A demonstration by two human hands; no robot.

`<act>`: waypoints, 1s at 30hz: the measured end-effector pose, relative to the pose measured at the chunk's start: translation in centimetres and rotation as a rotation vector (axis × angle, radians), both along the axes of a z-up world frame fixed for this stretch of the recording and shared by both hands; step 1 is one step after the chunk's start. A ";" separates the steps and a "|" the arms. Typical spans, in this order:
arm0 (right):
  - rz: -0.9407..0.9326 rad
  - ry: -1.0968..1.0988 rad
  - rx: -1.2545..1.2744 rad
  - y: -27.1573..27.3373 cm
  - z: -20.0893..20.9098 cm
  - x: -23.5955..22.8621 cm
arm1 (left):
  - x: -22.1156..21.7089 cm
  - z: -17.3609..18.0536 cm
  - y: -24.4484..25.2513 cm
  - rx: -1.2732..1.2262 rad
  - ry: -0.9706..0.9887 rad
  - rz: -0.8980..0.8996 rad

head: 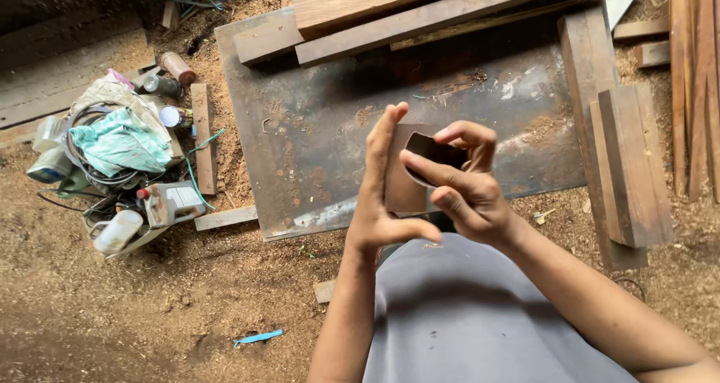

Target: The person sands a wooden block by hand using a piece of sandpaper, rubbing all surfaces and edges of the wood.

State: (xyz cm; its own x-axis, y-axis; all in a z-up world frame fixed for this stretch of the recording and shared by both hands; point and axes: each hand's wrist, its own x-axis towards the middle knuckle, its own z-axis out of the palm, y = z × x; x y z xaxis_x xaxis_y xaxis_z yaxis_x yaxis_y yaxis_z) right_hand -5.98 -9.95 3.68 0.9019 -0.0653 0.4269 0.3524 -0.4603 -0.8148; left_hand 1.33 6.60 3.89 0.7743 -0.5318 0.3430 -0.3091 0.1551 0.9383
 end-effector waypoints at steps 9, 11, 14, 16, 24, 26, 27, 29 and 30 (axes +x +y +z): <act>-0.054 -0.093 0.065 1.4 -2.1 1.4 | -0.8 -1.7 -0.7 -0.085 0.132 0.245; -0.027 -0.082 0.097 1.5 -1.8 0.7 | -0.7 -1.6 -1.5 -0.100 0.107 0.283; 0.005 -0.102 0.111 2.2 -1.6 -0.7 | -0.7 -1.2 -1.9 -0.076 0.079 0.290; -0.063 -0.146 0.095 1.4 -2.5 1.4 | -1.2 -0.8 -1.9 -0.044 0.085 0.289; 0.024 -0.125 0.055 1.7 -1.2 0.7 | -0.6 -0.8 -1.5 -0.071 0.090 0.308; -0.012 -0.127 0.018 0.8 -1.6 2.2 | -0.9 -0.9 -1.2 -0.054 0.087 0.306; -0.030 -0.102 0.005 0.3 -1.6 2.6 | -1.1 -0.8 -1.3 -0.052 0.087 0.310; 0.032 -0.112 0.021 0.6 -1.4 2.6 | -0.4 -0.8 -1.6 -0.057 0.060 0.330; 0.109 -0.122 0.049 1.6 -0.8 0.5 | -0.5 -0.7 -1.6 -0.060 0.059 0.345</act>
State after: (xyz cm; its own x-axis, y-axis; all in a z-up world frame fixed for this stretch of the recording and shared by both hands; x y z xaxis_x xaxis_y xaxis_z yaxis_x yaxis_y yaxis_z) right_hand -5.52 -8.36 2.88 0.8465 0.0067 0.5323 0.4957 -0.3743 -0.7837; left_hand 0.88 4.95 3.15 0.9243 -0.2157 0.3150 -0.2984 0.1066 0.9485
